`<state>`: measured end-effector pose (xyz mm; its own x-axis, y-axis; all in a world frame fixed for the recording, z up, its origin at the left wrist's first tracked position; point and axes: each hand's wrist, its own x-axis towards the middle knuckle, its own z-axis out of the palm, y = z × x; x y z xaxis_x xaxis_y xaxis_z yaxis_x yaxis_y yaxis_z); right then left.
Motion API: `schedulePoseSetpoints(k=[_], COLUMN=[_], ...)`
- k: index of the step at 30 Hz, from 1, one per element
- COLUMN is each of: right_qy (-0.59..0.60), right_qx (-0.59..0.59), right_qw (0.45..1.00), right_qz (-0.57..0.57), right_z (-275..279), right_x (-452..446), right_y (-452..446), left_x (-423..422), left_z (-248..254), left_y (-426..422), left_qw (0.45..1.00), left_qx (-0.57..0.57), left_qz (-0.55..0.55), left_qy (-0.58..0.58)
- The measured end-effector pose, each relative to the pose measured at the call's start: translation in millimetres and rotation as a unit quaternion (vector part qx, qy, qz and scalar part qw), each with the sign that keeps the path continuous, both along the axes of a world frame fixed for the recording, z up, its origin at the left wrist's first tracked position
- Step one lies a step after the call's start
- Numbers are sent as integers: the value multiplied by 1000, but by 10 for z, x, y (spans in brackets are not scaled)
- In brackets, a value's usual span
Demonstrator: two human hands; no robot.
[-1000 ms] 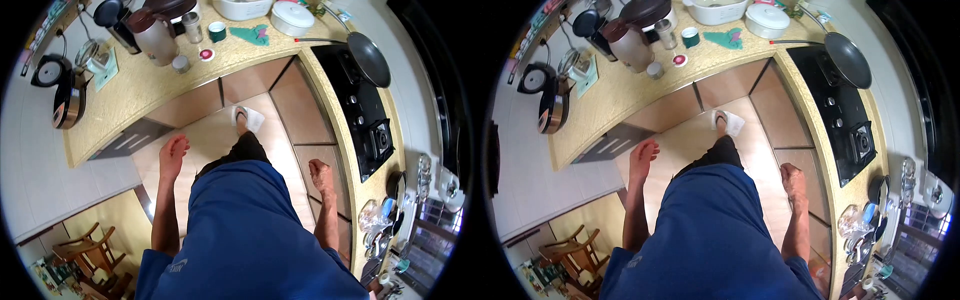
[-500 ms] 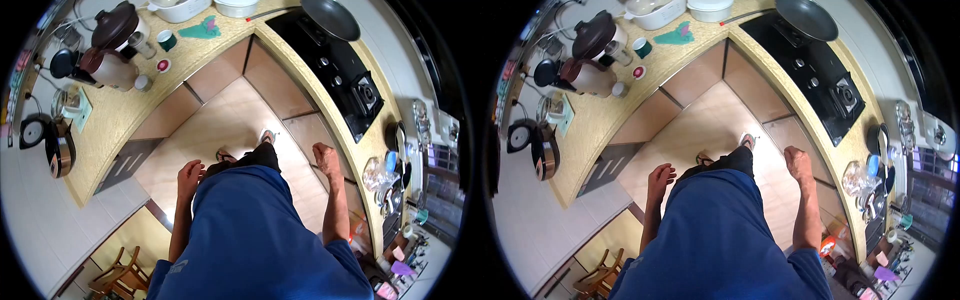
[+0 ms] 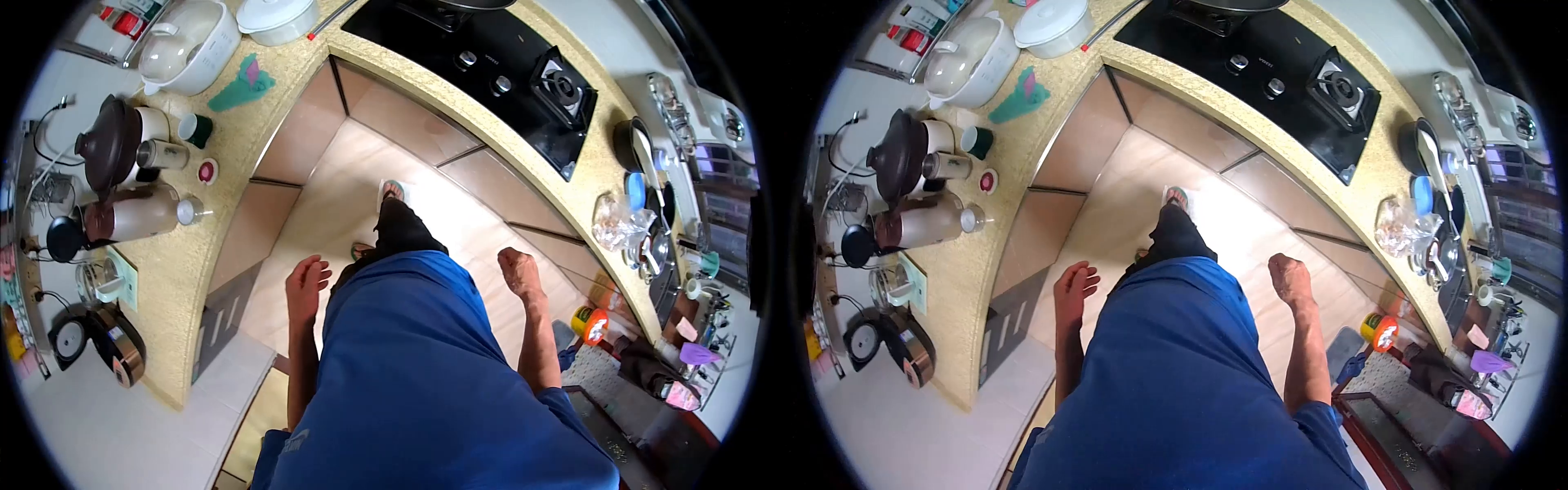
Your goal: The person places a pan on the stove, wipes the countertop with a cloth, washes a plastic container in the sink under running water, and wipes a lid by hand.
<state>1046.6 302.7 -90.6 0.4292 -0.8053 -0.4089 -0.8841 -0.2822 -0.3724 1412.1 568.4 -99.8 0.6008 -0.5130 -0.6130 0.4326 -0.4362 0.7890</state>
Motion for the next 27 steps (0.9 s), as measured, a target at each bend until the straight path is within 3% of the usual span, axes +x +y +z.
schedulePoseSetpoints(k=[10, 13, 16, 18, 21, 23, 27], right_qy=[-54, -66, -117, -118, -73, -40, -71], right_qx=[-4, 1, 35, -13, -35, 9, -24], right_qw=[998, 997, 993, 993, 996, 999, 997], right_qz=[-21, 36, 7, 22, 23, 7, -29], right_z=[-308, -176, 9, 43, 156, 272, 199], right_x=[1376, 1925, 2375, 2517, 2762, 2906, 3012], right_y=[-1017, -1403, -1801, -1987, -2158, -2130, -1822], left_x=[1277, 1704, 2089, 2262, 2488, 2607, 2863], left_z=[-34, 80, 155, 208, 175, 172, 210], left_y=[-1025, -1408, -1798, -1962, -2024, -1992, -1928], left_qw=[998, 998, 998, 999, 999, 999, 995], left_qx=[35, 52, 47, 30, 20, 13, 8], left_qz=[-49, -40, -28, -22, -18, -23, -54], left_qy=[-13, -6, 0, 10, 26, 38, 78])
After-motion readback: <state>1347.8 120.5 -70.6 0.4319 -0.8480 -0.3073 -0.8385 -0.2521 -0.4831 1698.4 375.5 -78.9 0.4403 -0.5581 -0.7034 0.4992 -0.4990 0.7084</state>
